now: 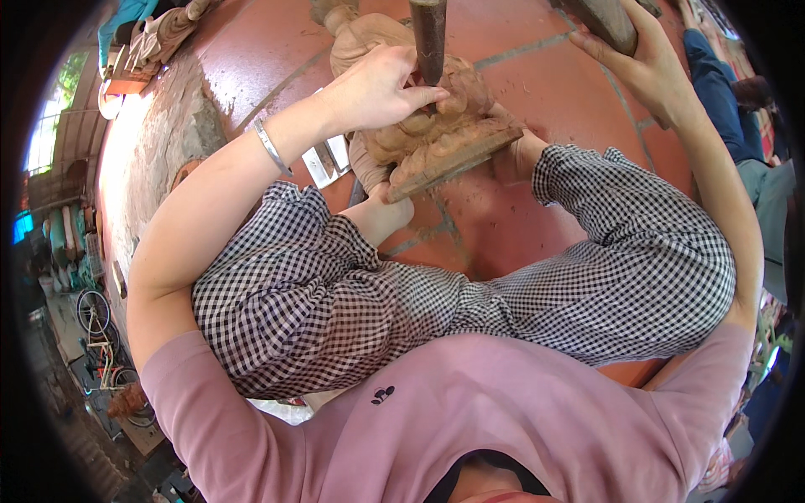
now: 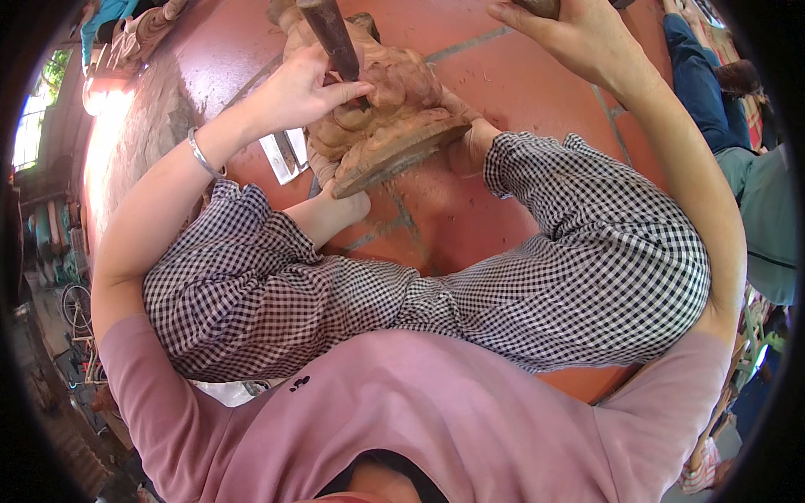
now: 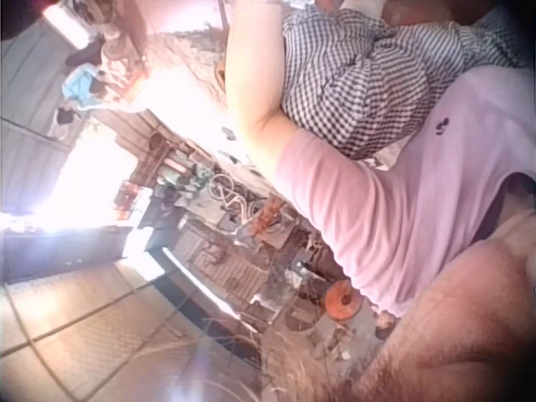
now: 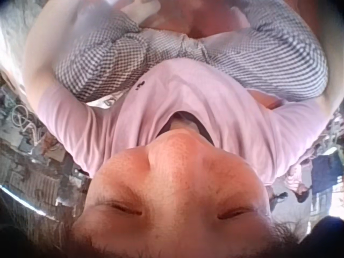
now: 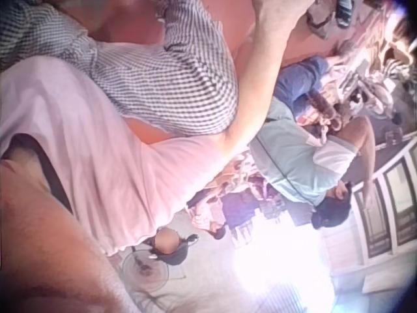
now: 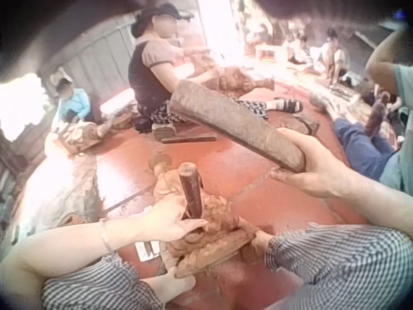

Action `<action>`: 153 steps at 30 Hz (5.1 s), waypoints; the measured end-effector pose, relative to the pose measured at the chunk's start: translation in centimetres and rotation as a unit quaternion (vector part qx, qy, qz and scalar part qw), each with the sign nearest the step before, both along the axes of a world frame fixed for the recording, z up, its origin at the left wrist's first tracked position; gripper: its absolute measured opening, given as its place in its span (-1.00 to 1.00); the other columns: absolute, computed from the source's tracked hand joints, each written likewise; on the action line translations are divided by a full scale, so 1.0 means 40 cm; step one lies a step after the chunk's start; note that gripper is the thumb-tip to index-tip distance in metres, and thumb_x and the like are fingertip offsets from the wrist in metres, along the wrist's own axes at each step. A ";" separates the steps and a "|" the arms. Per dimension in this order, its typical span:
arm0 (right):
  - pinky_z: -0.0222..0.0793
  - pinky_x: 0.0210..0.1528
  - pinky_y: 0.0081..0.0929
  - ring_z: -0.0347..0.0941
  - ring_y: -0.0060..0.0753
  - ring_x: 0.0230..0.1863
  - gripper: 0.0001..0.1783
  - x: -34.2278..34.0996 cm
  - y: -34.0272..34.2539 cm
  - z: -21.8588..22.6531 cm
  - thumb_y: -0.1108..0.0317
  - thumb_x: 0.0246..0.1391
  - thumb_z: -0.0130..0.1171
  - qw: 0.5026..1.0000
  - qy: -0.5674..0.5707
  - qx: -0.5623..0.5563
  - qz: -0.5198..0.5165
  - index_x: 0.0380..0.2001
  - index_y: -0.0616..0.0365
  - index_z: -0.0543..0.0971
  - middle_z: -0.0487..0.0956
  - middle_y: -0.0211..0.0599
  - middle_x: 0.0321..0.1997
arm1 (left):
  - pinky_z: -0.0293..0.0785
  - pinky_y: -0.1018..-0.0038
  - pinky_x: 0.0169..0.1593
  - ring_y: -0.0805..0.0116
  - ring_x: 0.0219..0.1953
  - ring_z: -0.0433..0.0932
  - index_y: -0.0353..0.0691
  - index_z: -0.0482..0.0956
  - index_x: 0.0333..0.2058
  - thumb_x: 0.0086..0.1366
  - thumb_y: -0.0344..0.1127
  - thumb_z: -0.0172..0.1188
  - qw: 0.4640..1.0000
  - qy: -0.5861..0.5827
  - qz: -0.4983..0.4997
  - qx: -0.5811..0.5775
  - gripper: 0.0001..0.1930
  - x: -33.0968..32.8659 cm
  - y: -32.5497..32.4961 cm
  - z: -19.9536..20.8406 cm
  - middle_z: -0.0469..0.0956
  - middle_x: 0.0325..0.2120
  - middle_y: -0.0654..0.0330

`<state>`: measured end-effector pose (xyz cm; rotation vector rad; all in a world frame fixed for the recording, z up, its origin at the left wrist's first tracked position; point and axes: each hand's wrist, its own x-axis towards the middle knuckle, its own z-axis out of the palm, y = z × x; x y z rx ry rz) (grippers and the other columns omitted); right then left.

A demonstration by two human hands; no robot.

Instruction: The person carves a wooden sculpture using a chisel and mallet. They repeatedly strike the chisel to shape the wood, occasionally selecting different chisels from a nearby basket.

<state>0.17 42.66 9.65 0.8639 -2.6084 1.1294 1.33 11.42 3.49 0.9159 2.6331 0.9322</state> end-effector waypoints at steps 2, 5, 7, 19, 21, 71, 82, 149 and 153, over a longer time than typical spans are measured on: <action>0.34 0.12 -0.35 0.45 -0.31 0.08 -0.38 -0.005 0.007 -0.028 0.49 -0.01 0.34 0.998 0.055 -0.016 0.003 0.15 0.20 0.38 0.53 -0.13 0.03 | 0.39 0.31 -0.40 0.20 -0.51 0.51 -0.32 0.51 -0.36 0.26 -0.19 0.28 1.000 -0.008 -0.022 -0.007 -0.72 -0.006 0.007 0.011 0.48 -0.60 0.11; 0.38 0.10 -0.34 0.51 -0.18 0.07 -0.38 -0.015 -0.005 0.003 0.56 -0.05 0.28 0.992 0.063 0.098 0.048 0.15 0.20 0.39 0.56 -0.03 0.01 | 0.39 0.30 -0.39 0.18 -0.51 0.51 -0.31 0.51 -0.36 0.24 -0.19 0.29 0.999 -0.016 -0.021 -0.046 -0.73 0.004 0.016 0.027 0.48 -0.60 0.12; 0.40 0.08 -0.34 0.52 -0.11 0.07 -0.37 0.012 -0.014 0.032 0.60 -0.09 0.24 0.984 0.122 0.119 0.043 0.14 0.19 0.40 0.56 0.01 0.00 | 0.39 0.29 -0.39 0.16 -0.51 0.51 -0.30 0.51 -0.37 0.22 -0.20 0.30 0.998 -0.020 -0.009 -0.056 -0.73 0.005 0.016 0.027 0.47 -0.61 0.11; 0.33 0.17 -0.34 0.45 -0.26 0.13 -0.37 -0.021 0.009 -0.032 0.57 -0.02 0.27 0.995 0.091 0.014 0.040 0.17 0.23 0.35 0.52 -0.06 0.08 | 0.40 0.26 -0.37 0.13 -0.50 0.52 -0.29 0.53 -0.37 0.21 -0.20 0.30 0.998 0.007 -0.026 -0.056 -0.75 0.008 0.014 0.015 0.49 -0.60 0.10; 0.29 0.21 -0.34 0.41 -0.29 0.17 -0.36 -0.013 0.004 -0.030 0.55 0.00 0.28 0.996 0.082 0.005 0.038 0.18 0.25 0.33 0.49 -0.08 0.11 | 0.41 0.26 -0.37 0.12 -0.49 0.53 -0.29 0.52 -0.38 0.21 -0.21 0.29 0.999 -0.016 -0.004 -0.037 -0.75 0.009 0.013 0.011 0.50 -0.59 0.08; 0.41 0.03 -0.25 0.52 0.01 -0.04 -0.34 -0.048 0.033 -0.071 0.45 -0.18 0.32 0.953 0.267 0.118 0.079 0.11 0.13 0.45 0.56 -0.06 -0.05 | 0.52 0.14 -0.29 -0.05 -0.33 0.60 -0.21 0.53 -0.15 0.21 -0.19 0.21 0.978 0.062 -0.056 -0.190 -0.71 0.034 0.040 0.007 0.59 -0.49 -0.04; 0.40 -0.06 -0.24 0.52 -0.03 -0.12 -0.29 -0.027 0.047 -0.043 0.32 -0.22 0.38 0.956 0.232 0.151 0.090 0.10 0.19 0.45 0.55 -0.08 -0.13 | 0.54 0.18 -0.37 0.03 -0.41 0.62 -0.13 0.59 -0.20 0.14 -0.21 0.22 0.949 0.282 -0.094 -0.110 -0.74 0.037 0.033 -0.061 0.62 -0.49 0.07; 0.35 0.16 -0.35 0.45 -0.25 0.14 -0.31 -0.010 0.034 -0.029 0.50 -0.06 0.35 0.976 0.203 0.020 0.081 0.18 0.21 0.36 0.49 -0.11 0.13 | 0.49 0.30 -0.28 0.16 -0.39 0.58 -0.17 0.51 -0.32 0.18 -0.36 0.30 0.984 0.016 -0.151 0.093 -0.85 -0.025 0.008 -0.030 0.55 -0.49 0.14; 0.37 0.14 -0.33 0.48 -0.15 0.11 -0.32 0.008 -0.005 0.025 0.44 -0.09 0.36 0.954 0.206 0.209 0.064 0.16 0.22 0.38 0.51 -0.07 0.10 | 0.51 0.24 -0.30 0.04 -0.38 0.60 -0.19 0.55 -0.30 0.16 -0.34 0.30 0.986 0.097 -0.124 0.056 -0.84 0.010 -0.020 -0.061 0.58 -0.47 0.05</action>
